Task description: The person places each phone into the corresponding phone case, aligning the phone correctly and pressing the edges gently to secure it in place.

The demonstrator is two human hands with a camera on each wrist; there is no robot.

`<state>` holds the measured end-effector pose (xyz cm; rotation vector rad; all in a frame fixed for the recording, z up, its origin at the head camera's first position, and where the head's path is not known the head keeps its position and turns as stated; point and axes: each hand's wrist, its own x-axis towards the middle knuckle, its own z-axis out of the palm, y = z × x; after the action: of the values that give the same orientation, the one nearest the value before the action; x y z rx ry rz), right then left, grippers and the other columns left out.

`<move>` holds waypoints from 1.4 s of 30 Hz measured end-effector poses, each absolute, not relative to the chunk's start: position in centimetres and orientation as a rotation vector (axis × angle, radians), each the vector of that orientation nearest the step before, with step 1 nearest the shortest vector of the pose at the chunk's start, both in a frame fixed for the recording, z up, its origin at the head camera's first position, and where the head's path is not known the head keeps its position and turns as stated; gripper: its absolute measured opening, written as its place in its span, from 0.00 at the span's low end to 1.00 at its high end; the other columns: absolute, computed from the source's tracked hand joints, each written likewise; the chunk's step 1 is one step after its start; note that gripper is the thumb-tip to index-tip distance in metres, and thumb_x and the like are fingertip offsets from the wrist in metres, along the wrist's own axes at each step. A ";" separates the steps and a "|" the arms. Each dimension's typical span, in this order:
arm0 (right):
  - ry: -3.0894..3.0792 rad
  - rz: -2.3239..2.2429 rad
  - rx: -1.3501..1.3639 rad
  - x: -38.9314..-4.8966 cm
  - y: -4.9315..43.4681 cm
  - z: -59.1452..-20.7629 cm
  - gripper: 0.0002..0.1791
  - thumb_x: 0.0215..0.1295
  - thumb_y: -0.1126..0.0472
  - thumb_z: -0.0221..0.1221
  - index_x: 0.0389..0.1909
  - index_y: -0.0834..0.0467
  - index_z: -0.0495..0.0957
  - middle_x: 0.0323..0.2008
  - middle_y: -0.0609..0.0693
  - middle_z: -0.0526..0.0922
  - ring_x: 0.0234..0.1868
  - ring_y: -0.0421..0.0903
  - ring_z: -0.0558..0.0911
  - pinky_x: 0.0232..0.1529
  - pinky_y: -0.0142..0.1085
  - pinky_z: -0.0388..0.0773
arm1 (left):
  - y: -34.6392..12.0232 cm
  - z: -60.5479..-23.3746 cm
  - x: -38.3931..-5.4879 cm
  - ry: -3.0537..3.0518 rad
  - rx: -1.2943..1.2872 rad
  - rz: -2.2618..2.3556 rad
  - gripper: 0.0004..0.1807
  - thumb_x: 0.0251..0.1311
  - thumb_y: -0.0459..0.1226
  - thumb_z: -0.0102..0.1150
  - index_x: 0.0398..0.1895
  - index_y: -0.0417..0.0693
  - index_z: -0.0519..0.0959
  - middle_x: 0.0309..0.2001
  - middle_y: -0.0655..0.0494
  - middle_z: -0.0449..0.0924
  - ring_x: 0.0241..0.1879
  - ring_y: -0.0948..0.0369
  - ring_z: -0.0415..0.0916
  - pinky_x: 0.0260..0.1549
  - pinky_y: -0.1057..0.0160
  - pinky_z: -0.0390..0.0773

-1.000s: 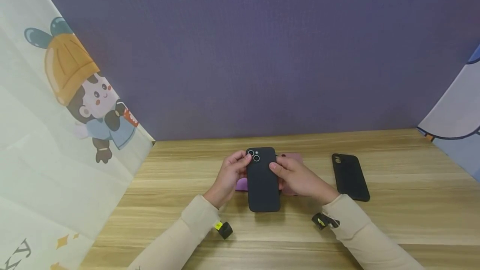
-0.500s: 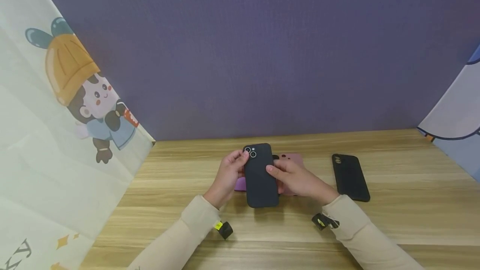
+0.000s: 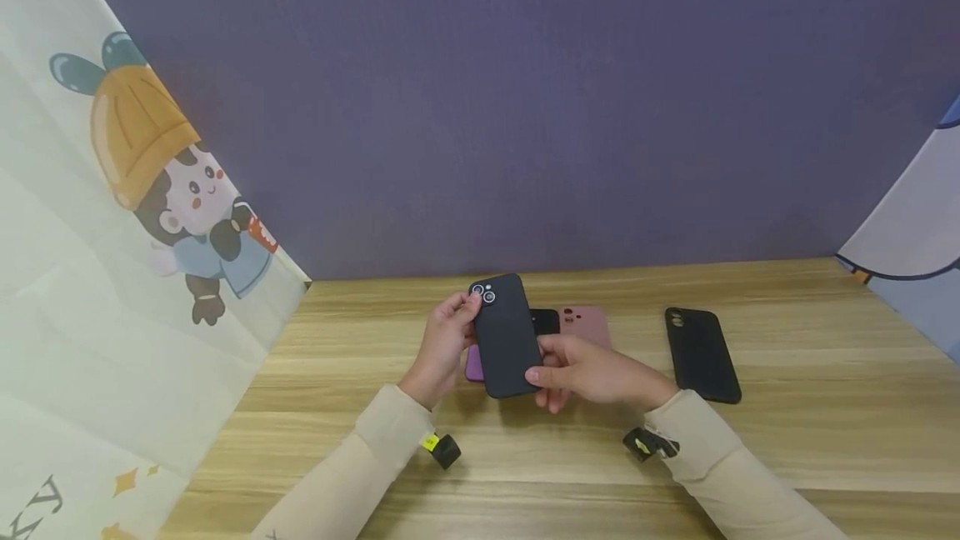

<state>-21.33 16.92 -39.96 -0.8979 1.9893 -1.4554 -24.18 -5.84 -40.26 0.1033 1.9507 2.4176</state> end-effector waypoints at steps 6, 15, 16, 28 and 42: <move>1.906 -1.535 -0.855 -21.3 17.2 -39.6 0.23 0.78 0.60 0.54 0.62 0.74 0.67 0.32 0.54 0.85 0.29 0.41 0.86 0.36 0.43 0.88 | -5.9 -40.2 -24.1 1.923 0.162 2.428 0.12 0.77 0.42 0.52 0.36 0.47 0.76 0.27 0.61 0.83 0.23 0.65 0.79 0.28 0.65 0.80; 1.884 -1.617 -0.820 -21.5 17.6 -39.7 0.28 0.79 0.61 0.53 0.67 0.77 0.59 0.34 0.52 0.84 0.30 0.39 0.85 0.38 0.38 0.88 | -5.2 -41.1 -23.7 1.864 0.180 2.332 0.18 0.76 0.48 0.53 0.49 0.42 0.80 0.32 0.61 0.84 0.32 0.64 0.82 0.33 0.64 0.82; 1.887 -1.633 -0.815 -21.5 17.6 -39.6 0.28 0.79 0.61 0.52 0.68 0.78 0.58 0.33 0.51 0.84 0.30 0.39 0.85 0.38 0.37 0.88 | -5.1 -41.3 -23.7 1.848 0.196 2.310 0.19 0.75 0.48 0.54 0.51 0.40 0.80 0.33 0.61 0.85 0.33 0.64 0.82 0.34 0.64 0.82; 2.093 -1.715 -0.747 -21.8 17.8 -39.2 0.22 0.79 0.59 0.53 0.57 0.77 0.66 0.29 0.46 0.84 0.27 0.38 0.84 0.37 0.35 0.86 | -4.9 -41.4 -22.7 1.728 0.513 2.091 0.17 0.72 0.37 0.58 0.57 0.36 0.75 0.31 0.60 0.84 0.22 0.66 0.78 0.30 0.67 0.83; 2.072 -1.698 -0.655 -21.9 18.1 -39.1 0.23 0.79 0.57 0.54 0.59 0.74 0.67 0.30 0.48 0.84 0.28 0.41 0.84 0.40 0.39 0.86 | -5.2 -41.8 -23.0 1.682 0.592 2.112 0.18 0.71 0.35 0.60 0.59 0.33 0.76 0.36 0.59 0.87 0.26 0.66 0.80 0.35 0.67 0.85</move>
<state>-21.93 18.10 -39.05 -0.6547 2.0715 -1.6976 -23.01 -5.15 -41.82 0.5924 1.6816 2.1120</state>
